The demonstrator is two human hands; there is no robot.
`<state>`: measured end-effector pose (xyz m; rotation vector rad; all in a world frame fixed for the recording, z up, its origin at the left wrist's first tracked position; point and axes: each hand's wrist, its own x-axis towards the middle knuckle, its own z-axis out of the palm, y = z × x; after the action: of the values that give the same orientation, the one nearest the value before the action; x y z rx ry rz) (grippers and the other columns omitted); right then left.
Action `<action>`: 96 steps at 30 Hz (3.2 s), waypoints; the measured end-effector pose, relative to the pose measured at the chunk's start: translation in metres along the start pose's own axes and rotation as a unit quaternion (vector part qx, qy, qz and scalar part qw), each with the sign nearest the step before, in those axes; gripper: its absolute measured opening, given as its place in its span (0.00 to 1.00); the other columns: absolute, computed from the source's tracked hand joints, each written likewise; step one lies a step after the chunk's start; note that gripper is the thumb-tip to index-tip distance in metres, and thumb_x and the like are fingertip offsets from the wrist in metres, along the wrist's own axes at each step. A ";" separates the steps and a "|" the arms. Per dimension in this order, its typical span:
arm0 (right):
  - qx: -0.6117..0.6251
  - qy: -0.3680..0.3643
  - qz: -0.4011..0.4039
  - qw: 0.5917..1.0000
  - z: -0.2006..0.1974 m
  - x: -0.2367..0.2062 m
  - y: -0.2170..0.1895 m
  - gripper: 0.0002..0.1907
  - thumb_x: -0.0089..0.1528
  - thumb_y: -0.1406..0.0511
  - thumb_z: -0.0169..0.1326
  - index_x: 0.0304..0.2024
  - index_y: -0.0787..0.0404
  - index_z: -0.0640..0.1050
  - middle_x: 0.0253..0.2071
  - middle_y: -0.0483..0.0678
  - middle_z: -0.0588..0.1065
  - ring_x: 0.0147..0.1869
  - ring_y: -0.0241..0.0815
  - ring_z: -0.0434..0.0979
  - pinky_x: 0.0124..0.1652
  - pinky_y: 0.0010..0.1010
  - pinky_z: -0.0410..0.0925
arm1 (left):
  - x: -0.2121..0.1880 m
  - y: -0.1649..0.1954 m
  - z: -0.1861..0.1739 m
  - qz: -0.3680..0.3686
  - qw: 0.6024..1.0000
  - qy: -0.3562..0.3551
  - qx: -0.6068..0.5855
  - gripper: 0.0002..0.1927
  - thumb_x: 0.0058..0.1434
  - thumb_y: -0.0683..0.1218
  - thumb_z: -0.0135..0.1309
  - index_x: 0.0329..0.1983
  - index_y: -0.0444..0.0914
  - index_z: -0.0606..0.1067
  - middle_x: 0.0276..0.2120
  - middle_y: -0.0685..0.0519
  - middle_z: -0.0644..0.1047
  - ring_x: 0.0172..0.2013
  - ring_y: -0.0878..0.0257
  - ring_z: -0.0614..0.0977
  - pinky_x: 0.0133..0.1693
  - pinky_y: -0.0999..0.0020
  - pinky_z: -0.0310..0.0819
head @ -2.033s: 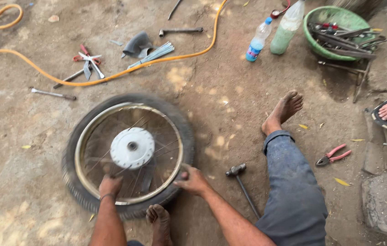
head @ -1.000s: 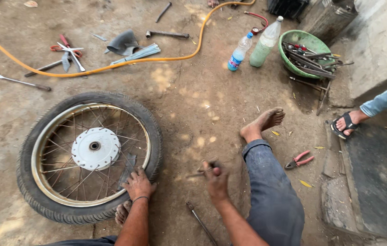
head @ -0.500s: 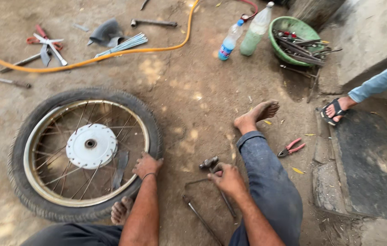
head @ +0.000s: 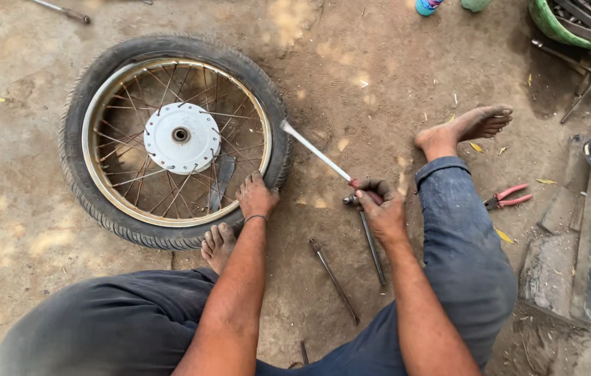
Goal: The person sits on the ground with a motorcycle wheel and pries the tire off the rim. They use a pry bar and hammer to work the tire bead loose around the rim, then pull the inner tube out from inside the tire and continue separating the tire from the wheel.
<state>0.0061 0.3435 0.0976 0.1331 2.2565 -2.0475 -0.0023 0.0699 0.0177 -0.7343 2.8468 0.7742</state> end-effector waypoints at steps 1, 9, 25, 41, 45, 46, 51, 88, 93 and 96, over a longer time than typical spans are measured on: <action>-0.002 -0.005 -0.006 1.000 0.006 0.003 0.009 0.08 0.60 0.71 0.60 0.42 0.66 0.78 0.36 0.45 0.81 0.37 0.31 0.82 0.37 0.24 0.76 | 0.001 0.000 0.000 -0.008 1.000 -0.010 -0.005 0.33 0.53 0.54 0.63 0.61 0.39 0.69 0.59 0.44 0.73 0.60 0.45 0.74 0.61 0.46 0.66; -0.149 -0.013 0.051 0.987 -0.017 0.039 0.024 0.10 0.58 0.63 0.65 0.39 0.63 0.87 0.28 0.41 0.79 0.27 0.29 0.69 0.25 0.25 0.61 | 0.001 0.041 -0.003 0.048 0.991 0.123 0.021 0.45 0.48 0.53 0.64 0.67 0.34 0.63 0.64 0.37 0.66 0.60 0.39 0.70 0.58 0.42 0.65; -0.026 0.085 -0.007 0.996 -0.006 0.107 0.084 0.29 0.69 0.54 0.49 0.69 0.61 0.65 0.68 0.53 0.67 0.69 0.43 0.67 0.64 0.34 0.62 | -0.027 0.173 0.019 0.359 0.923 -0.136 0.022 0.25 0.54 0.46 0.58 0.56 0.35 0.73 0.51 0.38 0.76 0.56 0.42 0.74 0.60 0.48 0.65; 0.098 0.114 -0.057 0.987 -0.098 0.111 -0.062 0.23 0.75 0.52 0.47 0.62 0.61 0.74 0.56 0.45 0.78 0.57 0.38 0.78 0.54 0.28 0.72 | 0.003 0.194 0.046 0.305 0.935 -0.183 -0.008 0.08 0.58 0.51 0.54 0.33 0.51 0.83 0.37 0.50 0.84 0.42 0.51 0.84 0.49 0.49 0.72; 0.082 0.044 0.152 0.984 -0.016 0.137 0.088 0.25 0.68 0.49 0.48 0.54 0.60 0.75 0.40 0.47 0.77 0.40 0.37 0.79 0.32 0.28 0.72 | 0.007 0.191 0.055 0.299 0.944 -0.137 0.031 0.09 0.58 0.48 0.52 0.34 0.47 0.83 0.38 0.47 0.83 0.42 0.48 0.84 0.47 0.47 0.74; 0.074 0.046 0.160 0.983 -0.013 0.139 0.112 0.25 0.68 0.49 0.48 0.54 0.60 0.76 0.40 0.47 0.77 0.39 0.38 0.78 0.32 0.30 0.70 | 0.006 0.191 0.054 0.296 0.945 -0.139 0.023 0.09 0.59 0.48 0.52 0.34 0.46 0.82 0.39 0.47 0.83 0.42 0.47 0.84 0.46 0.47 0.75; 0.056 0.098 0.023 0.993 -0.076 0.127 0.051 0.25 0.72 0.47 0.44 0.46 0.58 0.81 0.39 0.44 0.81 0.43 0.38 0.81 0.44 0.32 0.70 | 0.012 0.197 0.049 0.289 0.938 -0.192 0.005 0.08 0.59 0.51 0.54 0.31 0.47 0.83 0.36 0.47 0.84 0.42 0.49 0.84 0.47 0.47 0.73; -0.207 -0.158 0.038 0.965 0.168 0.021 0.028 0.22 0.63 0.51 0.58 0.40 0.65 0.80 0.32 0.56 0.80 0.36 0.49 0.83 0.39 0.40 0.75 | -0.002 -0.065 -0.031 -0.251 0.910 0.278 -0.180 0.13 0.73 0.56 0.52 0.45 0.44 0.78 0.40 0.51 0.78 0.39 0.57 0.79 0.40 0.61 0.73; -0.049 -0.138 0.292 0.945 0.161 0.012 0.034 0.26 0.63 0.46 0.53 0.44 0.61 0.79 0.38 0.54 0.81 0.41 0.50 0.81 0.42 0.47 0.72 | -0.053 -0.041 -0.007 -0.080 0.925 0.351 -0.120 0.12 0.73 0.54 0.52 0.39 0.44 0.80 0.38 0.49 0.81 0.36 0.54 0.81 0.35 0.60 0.74; 0.049 -0.148 0.382 0.911 0.158 0.001 0.033 0.28 0.63 0.42 0.50 0.43 0.59 0.79 0.42 0.54 0.81 0.48 0.49 0.81 0.49 0.45 0.74 | -0.088 -0.021 0.001 0.184 0.899 0.396 -0.008 0.08 0.69 0.50 0.53 0.49 0.45 0.77 0.53 0.45 0.77 0.53 0.50 0.80 0.60 0.51 0.76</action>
<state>0.0107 0.1890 0.0492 0.5666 1.5564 -1.6064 0.0851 0.0918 0.0265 -0.6159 3.8072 0.6315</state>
